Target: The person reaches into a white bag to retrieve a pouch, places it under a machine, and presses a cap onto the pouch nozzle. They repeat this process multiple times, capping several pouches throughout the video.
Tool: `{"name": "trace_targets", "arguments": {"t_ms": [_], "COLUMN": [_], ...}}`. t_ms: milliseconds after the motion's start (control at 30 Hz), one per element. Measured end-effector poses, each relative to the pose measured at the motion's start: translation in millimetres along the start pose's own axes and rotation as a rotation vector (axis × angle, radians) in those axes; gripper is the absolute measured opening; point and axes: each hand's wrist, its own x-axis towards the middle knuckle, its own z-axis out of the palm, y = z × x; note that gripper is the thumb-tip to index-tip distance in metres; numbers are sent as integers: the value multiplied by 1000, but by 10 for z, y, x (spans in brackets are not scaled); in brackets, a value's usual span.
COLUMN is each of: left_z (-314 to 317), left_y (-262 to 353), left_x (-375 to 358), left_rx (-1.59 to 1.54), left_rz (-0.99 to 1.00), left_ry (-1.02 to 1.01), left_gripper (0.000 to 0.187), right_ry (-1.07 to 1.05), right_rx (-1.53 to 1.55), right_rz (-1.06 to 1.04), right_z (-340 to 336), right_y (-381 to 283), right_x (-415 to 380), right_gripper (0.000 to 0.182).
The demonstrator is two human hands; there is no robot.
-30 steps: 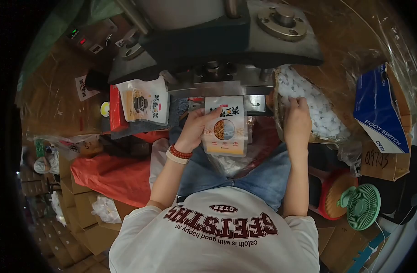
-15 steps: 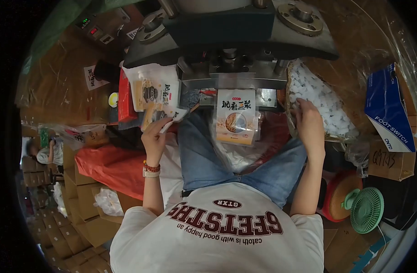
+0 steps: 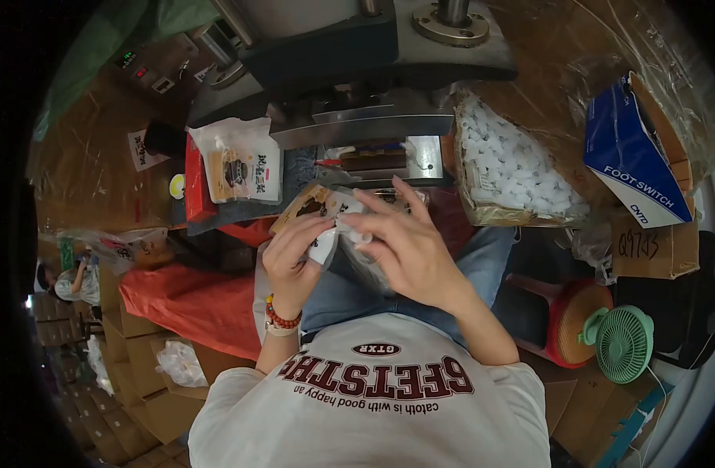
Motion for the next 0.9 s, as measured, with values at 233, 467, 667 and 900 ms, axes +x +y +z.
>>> {"name": "trace_targets", "arguments": {"t_ms": [233,467,667,900], "left_z": [110,677,763,84], "left_y": [7,-327,-598,-614], "left_x": [0,302,507,444], "left_rx": [-352,-1153,-1212,380], "left_rz": [-190,-953,-986,-377], "left_ry": [-346,-269,-289,9], "left_gripper": [24,23,28,45], "right_ry": [-58,377,84,98], "right_rx": [144,-355,-807,-973], "right_rz": [65,480,642,683], "right_z": [-71,-542,-602,-576], "right_y": [93,197,998,985], "right_x": [-37,-12,-334,-146], "right_gripper": [39,30,28,18]}}
